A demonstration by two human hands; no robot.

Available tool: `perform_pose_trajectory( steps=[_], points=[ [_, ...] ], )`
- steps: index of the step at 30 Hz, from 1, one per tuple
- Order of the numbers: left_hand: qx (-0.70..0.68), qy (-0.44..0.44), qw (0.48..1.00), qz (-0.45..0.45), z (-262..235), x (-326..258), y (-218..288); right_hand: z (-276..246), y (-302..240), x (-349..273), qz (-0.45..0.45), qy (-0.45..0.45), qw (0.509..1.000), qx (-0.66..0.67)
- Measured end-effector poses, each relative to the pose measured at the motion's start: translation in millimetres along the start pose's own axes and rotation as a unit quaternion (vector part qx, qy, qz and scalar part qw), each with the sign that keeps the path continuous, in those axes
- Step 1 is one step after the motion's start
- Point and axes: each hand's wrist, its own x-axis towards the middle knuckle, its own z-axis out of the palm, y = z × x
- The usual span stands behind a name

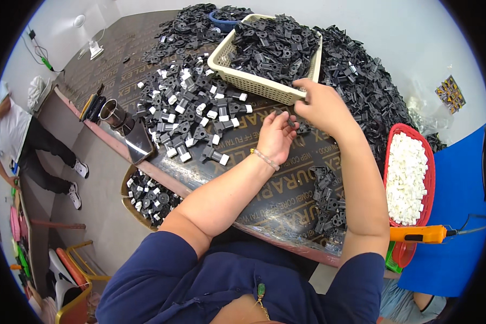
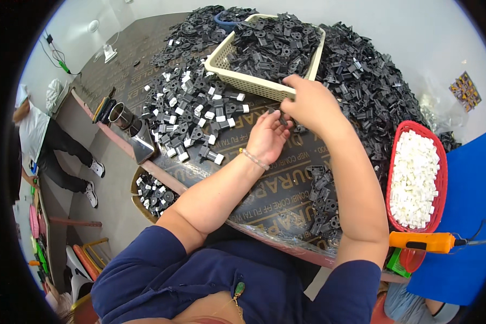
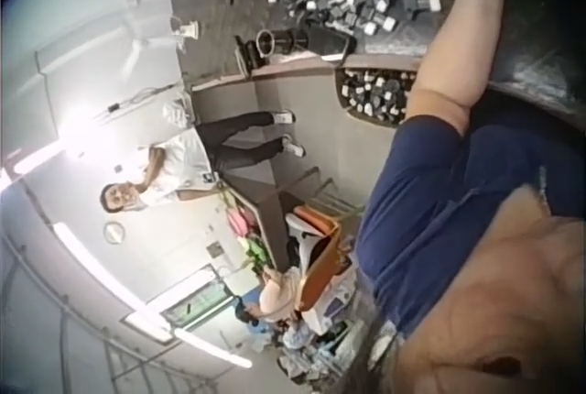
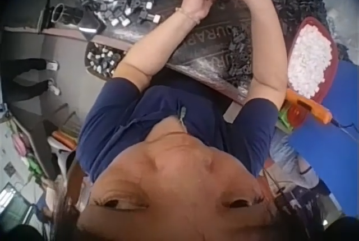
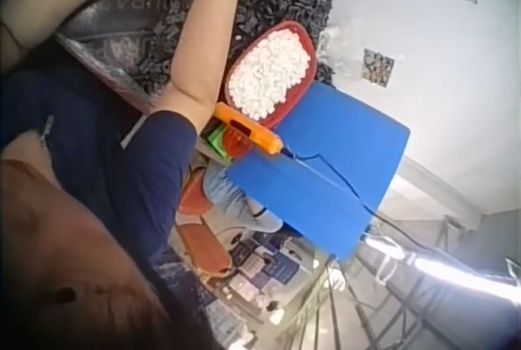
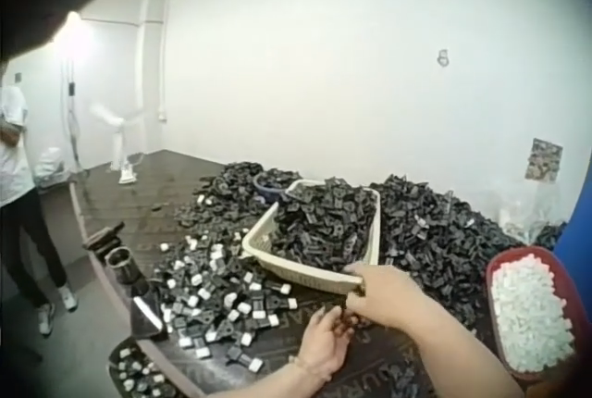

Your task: Assembling small white plastic inserts into larger black plastic housings at a factory workbench.

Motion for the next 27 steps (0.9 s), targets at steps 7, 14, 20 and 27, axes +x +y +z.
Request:
perform_pose_trajectory(
  steps=[7, 14, 20, 27],
  points=[
    [0.000, -0.129, 0.989, -0.067, 10, -20, -7, -4, 16, -91, -0.057, 0.125, 0.976, 0.168],
    [0.002, -0.262, 0.937, -0.231, 20, -48, -12, 11, 57, -156, -0.060, 0.187, 0.976, 0.093],
    [0.101, -0.309, 0.931, -0.164, 16, -50, -27, 28, 71, -174, 0.047, 0.163, 0.965, 0.202],
    [0.232, -0.321, 0.910, -0.125, 17, -58, -26, 31, 79, -178, 0.123, 0.106, 0.898, 0.408]
  ],
)
